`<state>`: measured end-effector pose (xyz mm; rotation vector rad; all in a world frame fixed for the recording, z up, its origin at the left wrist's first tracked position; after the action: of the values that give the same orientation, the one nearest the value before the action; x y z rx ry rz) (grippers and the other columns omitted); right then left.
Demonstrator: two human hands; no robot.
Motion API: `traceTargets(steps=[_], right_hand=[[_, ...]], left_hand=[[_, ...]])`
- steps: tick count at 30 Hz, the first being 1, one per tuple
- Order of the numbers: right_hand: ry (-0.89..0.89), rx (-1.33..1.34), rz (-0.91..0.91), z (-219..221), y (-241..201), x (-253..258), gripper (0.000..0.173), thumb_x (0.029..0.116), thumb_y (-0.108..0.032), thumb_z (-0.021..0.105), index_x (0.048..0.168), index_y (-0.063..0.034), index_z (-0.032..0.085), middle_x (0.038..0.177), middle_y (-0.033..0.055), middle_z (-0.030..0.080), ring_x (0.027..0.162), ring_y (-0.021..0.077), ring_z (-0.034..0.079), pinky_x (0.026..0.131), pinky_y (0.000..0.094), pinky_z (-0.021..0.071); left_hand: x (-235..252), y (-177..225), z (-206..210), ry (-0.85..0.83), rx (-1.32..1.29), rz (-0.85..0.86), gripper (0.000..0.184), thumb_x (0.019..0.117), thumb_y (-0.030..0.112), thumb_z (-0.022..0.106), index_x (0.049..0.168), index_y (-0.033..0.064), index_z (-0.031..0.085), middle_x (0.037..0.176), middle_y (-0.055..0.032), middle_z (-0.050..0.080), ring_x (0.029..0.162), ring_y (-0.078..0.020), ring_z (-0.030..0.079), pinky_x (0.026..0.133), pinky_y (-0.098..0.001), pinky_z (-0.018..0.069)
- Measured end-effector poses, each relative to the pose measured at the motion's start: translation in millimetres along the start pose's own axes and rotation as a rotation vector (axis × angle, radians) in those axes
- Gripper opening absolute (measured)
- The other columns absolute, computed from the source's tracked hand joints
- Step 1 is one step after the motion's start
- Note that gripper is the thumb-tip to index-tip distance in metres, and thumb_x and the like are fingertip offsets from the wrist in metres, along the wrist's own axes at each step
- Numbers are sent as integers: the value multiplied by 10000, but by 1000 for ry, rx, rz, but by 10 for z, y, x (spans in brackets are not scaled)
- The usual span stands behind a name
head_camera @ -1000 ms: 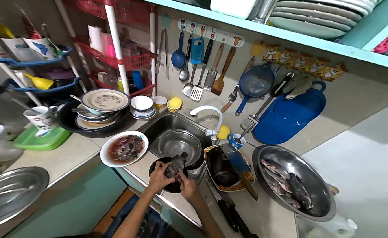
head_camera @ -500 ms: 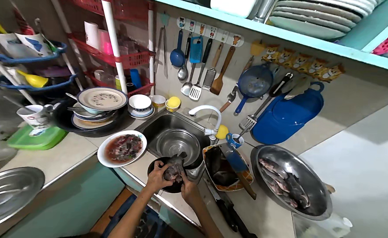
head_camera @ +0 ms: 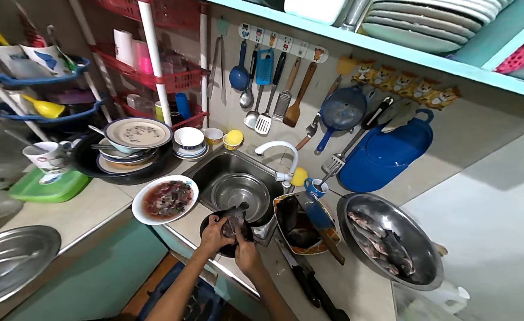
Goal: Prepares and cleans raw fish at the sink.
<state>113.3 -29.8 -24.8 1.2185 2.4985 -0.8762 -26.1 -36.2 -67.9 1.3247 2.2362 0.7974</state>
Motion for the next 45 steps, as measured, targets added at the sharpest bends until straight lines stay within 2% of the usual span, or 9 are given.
traceTargets(steps=[5,13,20,26,30,33,36,41,45], right_hand=[[0,-9,18,109,112,-132,649,1069,-63,390,1663,-210,173,1294,283,639,1162,434,658,1004,561,511],[62,-18,-32,-29,67,46,611,1070,-80,401,1650,-145,220,1250,272,673,1186,420,652,1047,543,483],[-23,-20,65,54,297,-120,643,1074,-88,399,1662,-236,184,1273,270,654,1161,428,658,1000,571,508],[97,-14,-64,13,66,51,605,1073,-83,404,1649,-158,235,1252,267,677,1164,424,663,1042,541,490],[165,29,-50,184,247,-30,617,1061,-62,405,1646,-189,256,1228,286,669,1075,435,689,960,546,533],[12,20,28,153,442,-113,625,1086,-102,389,1663,-220,178,1326,273,633,1175,436,652,1020,576,495],[65,61,17,47,553,-89,602,1082,-96,413,1651,-169,229,1347,267,629,1221,428,633,1062,564,471],[227,108,-94,-2,276,41,577,1063,-70,417,1626,-116,300,1140,284,710,1056,434,701,985,549,520],[148,79,-19,206,351,-55,617,1067,-62,397,1651,-171,232,1213,287,678,1081,437,690,972,557,524]], left_hand=[[33,-31,-2,17,-30,-13,838,676,296,932,1440,226,594,1480,-326,418,1125,-448,626,911,-543,547],[37,-35,5,-18,-42,0,853,710,341,914,1472,189,563,1460,-337,446,1145,-458,619,939,-562,531],[28,-33,9,-37,-47,-18,856,694,324,912,1470,229,564,1462,-315,454,1155,-446,613,947,-560,527],[28,-33,13,-50,-26,-36,875,723,333,905,1498,175,530,1466,-307,459,1171,-441,611,966,-554,523],[0,9,41,-92,-28,-29,893,718,295,913,1513,238,510,1482,-299,442,1157,-440,618,950,-553,532],[-13,2,55,-83,-30,-21,865,736,314,895,1510,245,515,1483,-309,443,1138,-445,629,941,-556,536],[5,-2,50,-80,-18,-17,838,752,337,887,1502,243,525,1482,-311,451,1135,-452,633,942,-562,536],[9,11,48,-93,-10,-17,872,746,327,889,1520,219,503,1475,-313,458,1155,-459,620,958,-572,523],[12,12,53,-92,-12,-4,844,737,316,895,1496,243,533,1450,-311,481,1147,-458,623,949,-580,525]])
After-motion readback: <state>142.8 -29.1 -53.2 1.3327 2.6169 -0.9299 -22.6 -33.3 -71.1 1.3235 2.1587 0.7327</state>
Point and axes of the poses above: each hand's wrist, its own x-axis towards the middle knuckle, its own z-axis out of the palm, y = z × x, the point moved 8 cm from there along x, towards the middle knuckle
